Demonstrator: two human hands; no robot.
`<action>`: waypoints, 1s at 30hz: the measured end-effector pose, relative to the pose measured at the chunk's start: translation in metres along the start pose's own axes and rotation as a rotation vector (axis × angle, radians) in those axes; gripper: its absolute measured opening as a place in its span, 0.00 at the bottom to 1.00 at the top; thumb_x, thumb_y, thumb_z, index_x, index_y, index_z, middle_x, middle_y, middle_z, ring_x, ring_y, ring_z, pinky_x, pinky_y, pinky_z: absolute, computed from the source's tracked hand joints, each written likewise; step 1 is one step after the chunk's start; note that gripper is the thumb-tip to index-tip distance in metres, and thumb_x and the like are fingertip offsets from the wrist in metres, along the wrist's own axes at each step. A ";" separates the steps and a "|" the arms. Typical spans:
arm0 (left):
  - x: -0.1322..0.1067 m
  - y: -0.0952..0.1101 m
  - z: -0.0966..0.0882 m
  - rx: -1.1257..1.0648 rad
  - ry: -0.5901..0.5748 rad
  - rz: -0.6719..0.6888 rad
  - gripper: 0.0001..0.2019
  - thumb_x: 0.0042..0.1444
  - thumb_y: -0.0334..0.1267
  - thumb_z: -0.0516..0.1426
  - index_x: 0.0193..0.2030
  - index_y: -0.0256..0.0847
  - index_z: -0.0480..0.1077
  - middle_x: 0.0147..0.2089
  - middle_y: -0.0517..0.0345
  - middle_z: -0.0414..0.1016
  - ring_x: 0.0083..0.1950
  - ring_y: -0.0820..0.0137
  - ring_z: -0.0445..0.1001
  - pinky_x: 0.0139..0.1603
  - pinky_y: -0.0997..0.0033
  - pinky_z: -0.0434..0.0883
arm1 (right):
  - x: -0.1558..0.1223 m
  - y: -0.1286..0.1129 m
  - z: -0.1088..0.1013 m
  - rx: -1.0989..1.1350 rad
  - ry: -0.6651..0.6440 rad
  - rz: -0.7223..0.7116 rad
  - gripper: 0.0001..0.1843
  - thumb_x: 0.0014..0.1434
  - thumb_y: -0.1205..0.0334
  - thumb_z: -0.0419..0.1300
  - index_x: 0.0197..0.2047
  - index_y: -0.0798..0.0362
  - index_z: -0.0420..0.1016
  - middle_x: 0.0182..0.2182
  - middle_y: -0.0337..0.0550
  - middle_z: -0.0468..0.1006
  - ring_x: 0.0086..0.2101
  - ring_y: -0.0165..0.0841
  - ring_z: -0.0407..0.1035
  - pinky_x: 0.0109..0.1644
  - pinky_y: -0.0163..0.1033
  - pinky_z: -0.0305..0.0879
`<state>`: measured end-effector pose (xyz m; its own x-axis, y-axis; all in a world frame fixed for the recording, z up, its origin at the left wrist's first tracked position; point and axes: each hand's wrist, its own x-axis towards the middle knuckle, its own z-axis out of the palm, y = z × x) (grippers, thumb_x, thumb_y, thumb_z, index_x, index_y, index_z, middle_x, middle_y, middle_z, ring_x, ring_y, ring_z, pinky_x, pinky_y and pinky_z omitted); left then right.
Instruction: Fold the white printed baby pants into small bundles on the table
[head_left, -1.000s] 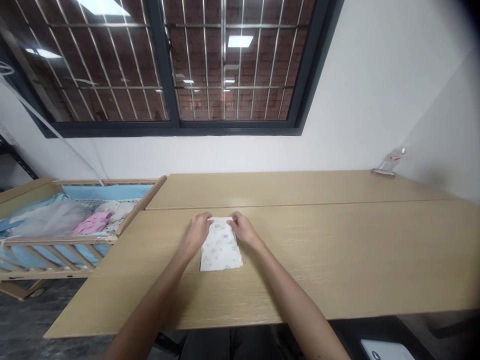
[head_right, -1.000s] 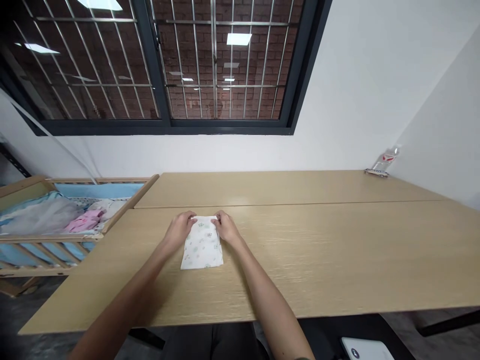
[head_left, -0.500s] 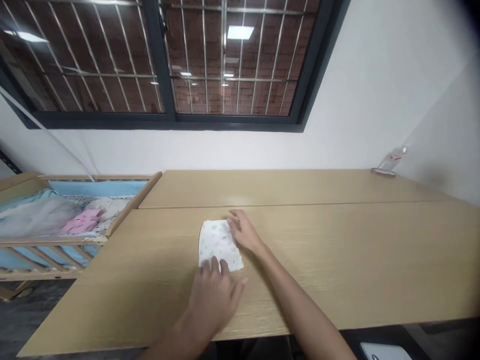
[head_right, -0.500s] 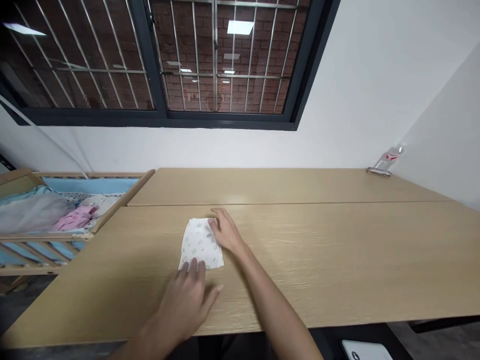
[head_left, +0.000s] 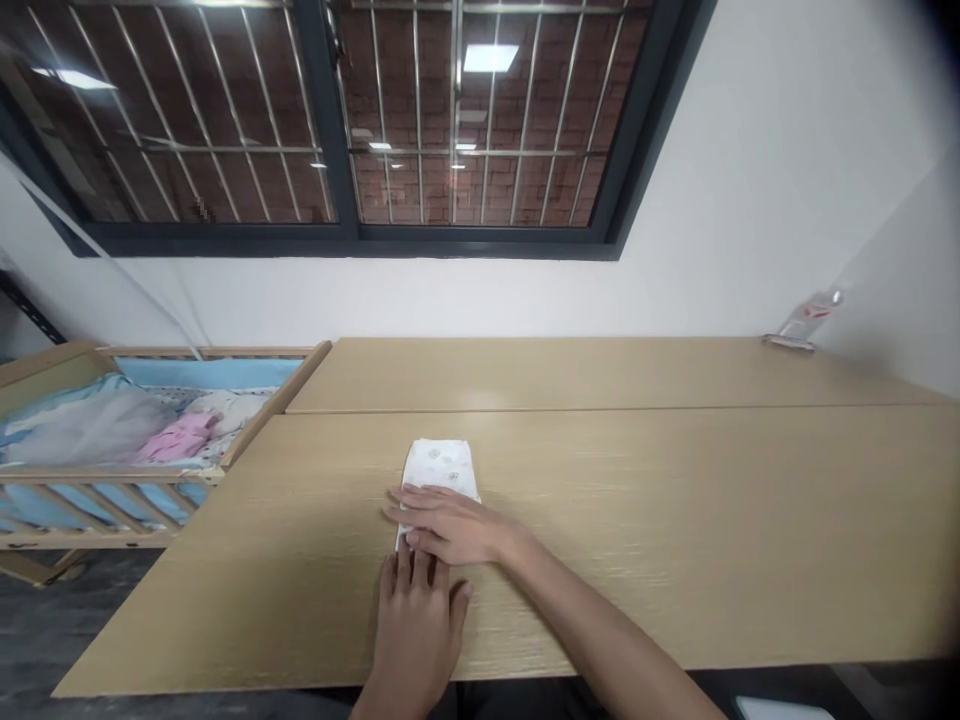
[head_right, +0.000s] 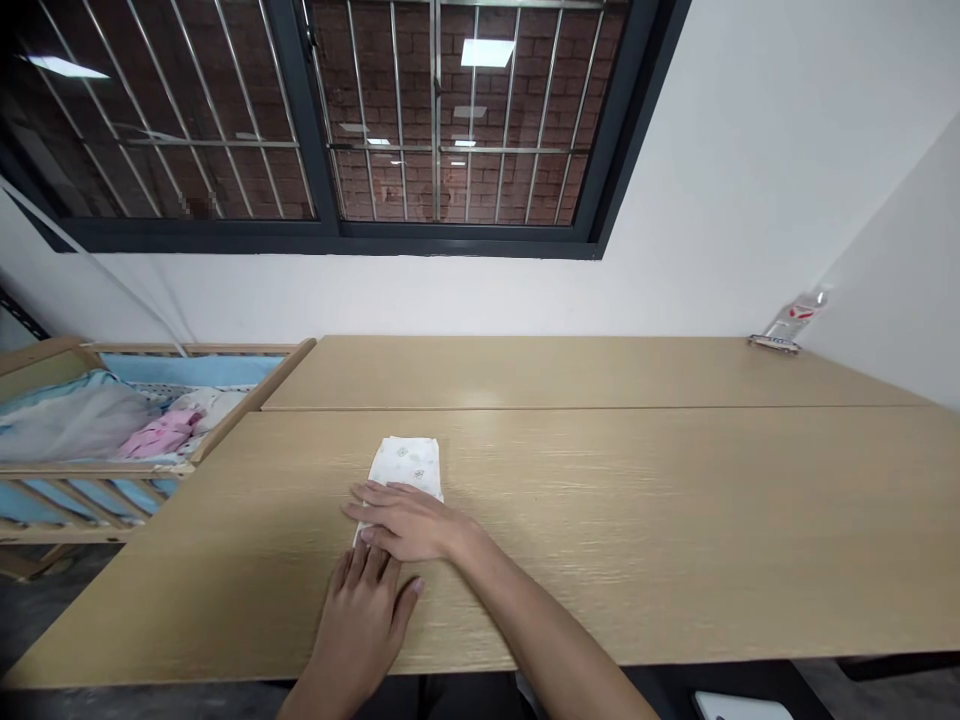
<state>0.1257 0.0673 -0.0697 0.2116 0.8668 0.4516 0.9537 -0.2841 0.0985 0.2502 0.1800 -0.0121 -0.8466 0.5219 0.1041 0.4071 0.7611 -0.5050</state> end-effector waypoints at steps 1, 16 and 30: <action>-0.001 -0.002 0.001 -0.008 0.002 0.003 0.16 0.65 0.41 0.54 0.54 0.38 0.75 0.58 0.44 0.76 0.63 0.48 0.69 0.60 0.45 0.69 | 0.000 0.002 0.001 0.007 -0.041 0.022 0.27 0.74 0.50 0.45 0.74 0.40 0.53 0.74 0.38 0.50 0.72 0.35 0.43 0.75 0.47 0.41; -0.004 -0.016 0.009 0.091 0.033 0.116 0.19 0.66 0.41 0.52 0.61 0.40 0.72 0.65 0.37 0.70 0.64 0.47 0.70 0.58 0.47 0.70 | 0.007 0.074 -0.012 -0.162 0.083 0.274 0.33 0.73 0.43 0.38 0.76 0.46 0.46 0.75 0.39 0.42 0.73 0.36 0.35 0.76 0.49 0.30; 0.030 -0.079 0.014 -0.097 -0.064 0.351 0.19 0.57 0.20 0.47 0.47 0.40 0.73 0.53 0.48 0.79 0.51 0.59 0.77 0.57 0.52 0.72 | -0.007 0.100 -0.009 -0.147 0.532 0.257 0.28 0.67 0.69 0.49 0.69 0.58 0.64 0.71 0.57 0.56 0.71 0.42 0.47 0.73 0.53 0.49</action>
<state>0.0595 0.1211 -0.0761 0.5379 0.7330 0.4163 0.7968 -0.6033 0.0327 0.2999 0.2567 -0.0553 -0.4429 0.7882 0.4274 0.6513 0.6104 -0.4508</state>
